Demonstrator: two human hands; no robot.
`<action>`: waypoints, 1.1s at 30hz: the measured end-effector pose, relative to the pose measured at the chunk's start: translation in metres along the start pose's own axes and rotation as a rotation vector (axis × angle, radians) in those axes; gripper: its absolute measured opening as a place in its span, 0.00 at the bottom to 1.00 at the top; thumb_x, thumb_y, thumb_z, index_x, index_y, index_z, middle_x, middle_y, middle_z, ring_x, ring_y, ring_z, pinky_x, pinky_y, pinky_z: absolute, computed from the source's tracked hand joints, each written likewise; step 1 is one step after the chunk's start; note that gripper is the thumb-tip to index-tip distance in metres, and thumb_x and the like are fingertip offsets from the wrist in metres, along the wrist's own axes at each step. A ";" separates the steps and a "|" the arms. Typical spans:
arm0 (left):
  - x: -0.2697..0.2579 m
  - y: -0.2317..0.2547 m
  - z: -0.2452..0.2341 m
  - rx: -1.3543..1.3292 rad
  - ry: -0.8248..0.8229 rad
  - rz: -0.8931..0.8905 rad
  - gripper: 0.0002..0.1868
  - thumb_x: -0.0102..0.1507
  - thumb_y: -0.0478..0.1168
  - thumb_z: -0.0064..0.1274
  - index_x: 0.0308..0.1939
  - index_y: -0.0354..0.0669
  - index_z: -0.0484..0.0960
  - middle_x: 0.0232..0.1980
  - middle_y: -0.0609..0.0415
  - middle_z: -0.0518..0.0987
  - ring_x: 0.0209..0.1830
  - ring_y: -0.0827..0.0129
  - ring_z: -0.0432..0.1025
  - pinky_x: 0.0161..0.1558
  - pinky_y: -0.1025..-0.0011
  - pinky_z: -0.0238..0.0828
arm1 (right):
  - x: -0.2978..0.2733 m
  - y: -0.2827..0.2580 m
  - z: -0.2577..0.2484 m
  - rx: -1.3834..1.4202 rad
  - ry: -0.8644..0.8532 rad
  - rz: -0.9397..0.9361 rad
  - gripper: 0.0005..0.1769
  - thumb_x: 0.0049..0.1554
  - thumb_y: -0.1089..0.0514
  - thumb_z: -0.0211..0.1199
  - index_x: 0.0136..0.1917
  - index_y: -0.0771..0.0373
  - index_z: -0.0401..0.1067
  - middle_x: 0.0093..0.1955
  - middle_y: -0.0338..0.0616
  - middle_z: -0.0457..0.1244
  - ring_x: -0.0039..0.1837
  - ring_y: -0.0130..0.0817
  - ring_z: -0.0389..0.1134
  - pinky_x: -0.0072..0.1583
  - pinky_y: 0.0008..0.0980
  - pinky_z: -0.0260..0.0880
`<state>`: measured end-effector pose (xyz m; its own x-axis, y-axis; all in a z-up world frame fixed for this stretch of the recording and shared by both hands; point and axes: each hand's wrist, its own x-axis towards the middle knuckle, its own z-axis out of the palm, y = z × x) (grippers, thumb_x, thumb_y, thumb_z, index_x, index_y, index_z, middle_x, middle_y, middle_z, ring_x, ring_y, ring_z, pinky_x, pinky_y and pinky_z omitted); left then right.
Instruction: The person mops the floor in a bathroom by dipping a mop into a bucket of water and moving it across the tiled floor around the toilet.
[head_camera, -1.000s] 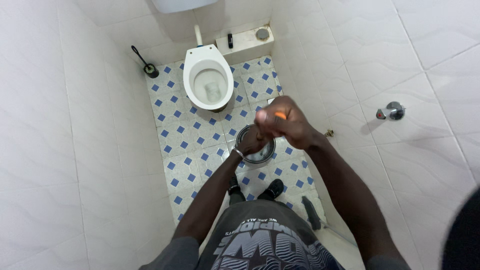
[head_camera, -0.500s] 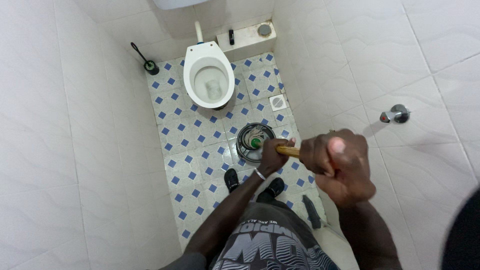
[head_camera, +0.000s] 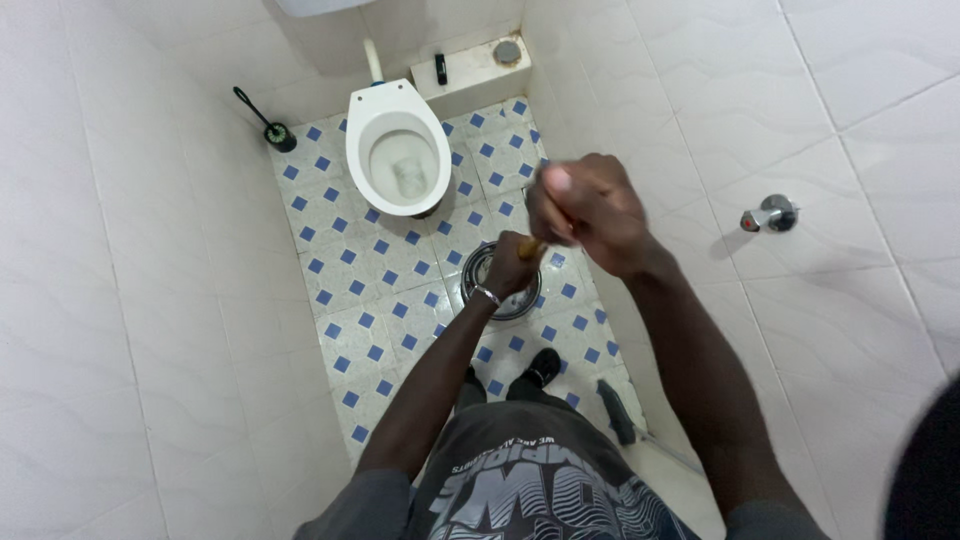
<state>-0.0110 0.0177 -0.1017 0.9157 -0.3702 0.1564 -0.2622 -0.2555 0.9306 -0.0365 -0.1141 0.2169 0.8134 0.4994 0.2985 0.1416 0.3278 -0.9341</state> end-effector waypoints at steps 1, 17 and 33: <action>0.002 -0.004 -0.001 0.000 0.046 -0.003 0.23 0.65 0.46 0.57 0.19 0.36 0.74 0.15 0.48 0.70 0.13 0.65 0.64 0.21 0.62 0.61 | 0.006 0.005 0.005 -0.061 0.075 0.001 0.27 0.71 0.40 0.46 0.34 0.54 0.62 0.29 0.32 0.54 0.30 0.24 0.53 0.36 0.28 0.57; 0.031 -0.069 -0.008 0.084 0.280 0.190 0.16 0.63 0.45 0.59 0.28 0.36 0.80 0.26 0.45 0.80 0.25 0.60 0.78 0.28 0.65 0.70 | 0.065 0.062 0.048 -0.152 0.572 -0.164 0.28 0.68 0.46 0.41 0.29 0.61 0.57 0.27 0.34 0.51 0.28 0.21 0.47 0.33 0.26 0.46; 0.020 -0.109 0.023 -0.327 0.192 -0.119 0.27 0.72 0.43 0.53 0.20 0.34 0.69 0.17 0.44 0.67 0.16 0.63 0.59 0.26 0.59 0.52 | 0.049 0.081 0.001 0.058 0.212 -0.150 0.28 0.66 0.46 0.44 0.27 0.61 0.56 0.25 0.35 0.48 0.27 0.23 0.44 0.31 0.29 0.43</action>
<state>0.0293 0.0174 -0.2074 0.9822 -0.1737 0.0709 -0.0680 0.0227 0.9974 0.0142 -0.0620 0.1559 0.8868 0.2646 0.3790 0.2417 0.4334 -0.8682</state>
